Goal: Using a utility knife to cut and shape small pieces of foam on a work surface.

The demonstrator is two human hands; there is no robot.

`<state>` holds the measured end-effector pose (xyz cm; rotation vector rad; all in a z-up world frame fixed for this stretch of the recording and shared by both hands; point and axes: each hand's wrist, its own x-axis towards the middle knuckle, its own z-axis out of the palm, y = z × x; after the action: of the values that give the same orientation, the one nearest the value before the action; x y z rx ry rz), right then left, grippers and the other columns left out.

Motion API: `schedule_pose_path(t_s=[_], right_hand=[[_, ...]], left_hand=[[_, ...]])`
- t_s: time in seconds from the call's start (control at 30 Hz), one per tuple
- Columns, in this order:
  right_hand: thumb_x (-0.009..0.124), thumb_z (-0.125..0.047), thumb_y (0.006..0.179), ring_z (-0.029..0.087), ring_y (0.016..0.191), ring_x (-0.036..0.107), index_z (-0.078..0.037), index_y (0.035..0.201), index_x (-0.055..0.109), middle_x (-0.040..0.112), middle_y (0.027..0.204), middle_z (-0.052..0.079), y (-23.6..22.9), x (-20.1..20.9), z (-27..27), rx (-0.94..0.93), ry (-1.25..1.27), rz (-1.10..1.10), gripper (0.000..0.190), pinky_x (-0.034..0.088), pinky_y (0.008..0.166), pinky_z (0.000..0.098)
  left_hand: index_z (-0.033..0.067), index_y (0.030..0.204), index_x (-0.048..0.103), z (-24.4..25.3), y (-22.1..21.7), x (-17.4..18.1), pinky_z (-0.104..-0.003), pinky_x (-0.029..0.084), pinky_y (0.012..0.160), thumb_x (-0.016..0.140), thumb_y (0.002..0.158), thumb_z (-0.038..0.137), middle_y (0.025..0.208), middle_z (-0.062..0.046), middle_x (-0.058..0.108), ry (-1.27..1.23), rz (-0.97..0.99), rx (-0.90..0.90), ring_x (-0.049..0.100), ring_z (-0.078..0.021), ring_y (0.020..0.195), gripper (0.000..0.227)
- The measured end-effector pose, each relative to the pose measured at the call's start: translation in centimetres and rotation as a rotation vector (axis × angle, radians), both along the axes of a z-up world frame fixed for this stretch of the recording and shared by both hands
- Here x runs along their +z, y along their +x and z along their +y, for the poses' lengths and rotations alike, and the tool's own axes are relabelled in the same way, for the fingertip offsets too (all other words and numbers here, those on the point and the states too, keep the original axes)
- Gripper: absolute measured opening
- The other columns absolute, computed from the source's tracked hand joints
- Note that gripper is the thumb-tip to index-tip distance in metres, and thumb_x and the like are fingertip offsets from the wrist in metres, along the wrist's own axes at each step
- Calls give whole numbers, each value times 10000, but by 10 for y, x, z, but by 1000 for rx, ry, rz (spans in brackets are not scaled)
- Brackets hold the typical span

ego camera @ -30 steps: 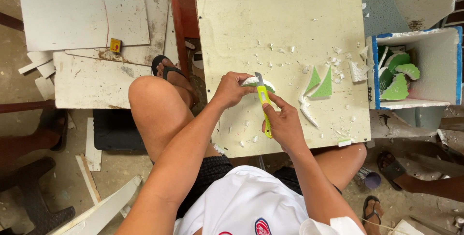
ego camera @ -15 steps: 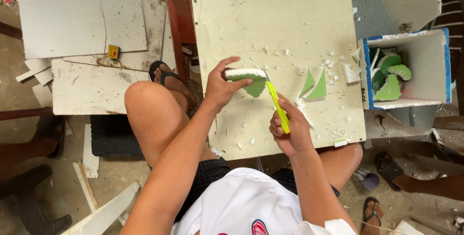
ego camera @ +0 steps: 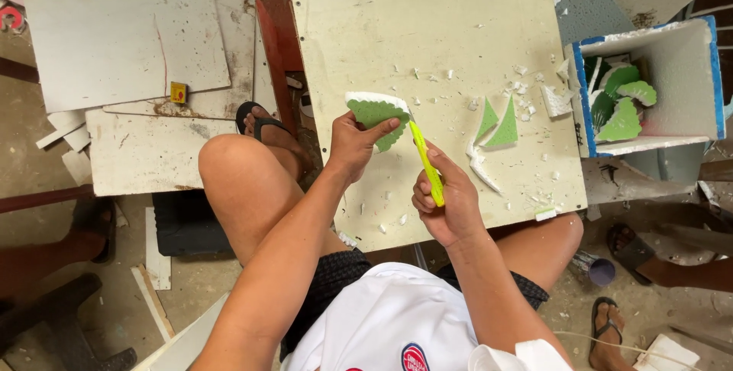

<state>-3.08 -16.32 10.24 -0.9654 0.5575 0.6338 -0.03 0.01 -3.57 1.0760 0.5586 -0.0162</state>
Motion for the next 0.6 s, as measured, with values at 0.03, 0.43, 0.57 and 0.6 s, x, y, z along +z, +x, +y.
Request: schedule_pose_path(t_s=[0.03, 0.43, 0.57, 0.6], right_hand=[[565, -233, 984, 81, 355, 394, -62, 1476, 480, 405, 513, 5, 0, 0, 0, -2, 2, 1, 527, 324, 384, 172], [574, -197, 980, 106, 324, 442, 9, 1438, 491, 454, 490, 28, 4, 5, -1, 21, -89, -54, 509, 371, 368, 198], [582, -196, 980, 114, 326, 466, 17, 1433, 496, 479, 495, 44, 3, 4, -1, 17, -96, -52, 508, 393, 378, 199], [582, -194, 979, 116, 328, 469, 19, 1432, 496, 480, 497, 47, 4, 4, 0, 13, -97, -53, 508, 398, 383, 199]], left_hand=[[31, 1107, 726, 0, 0, -4, -331, 638, 758, 983, 693, 124, 989, -132, 779, 2, 1, -2, 737, -178, 875, 496], [5, 1139, 713, -3, -1, 2, -371, 648, 783, 952, 725, 74, 1006, -143, 765, -73, -23, 11, 740, -202, 908, 483], [9, 1139, 711, -5, -1, -3, -378, 652, 782, 958, 717, 74, 1004, -147, 766, -69, -22, 0, 744, -209, 902, 493], [12, 1138, 711, -6, -1, -4, -384, 652, 782, 960, 714, 75, 1000, -151, 768, -66, -19, -4, 747, -214, 897, 496]])
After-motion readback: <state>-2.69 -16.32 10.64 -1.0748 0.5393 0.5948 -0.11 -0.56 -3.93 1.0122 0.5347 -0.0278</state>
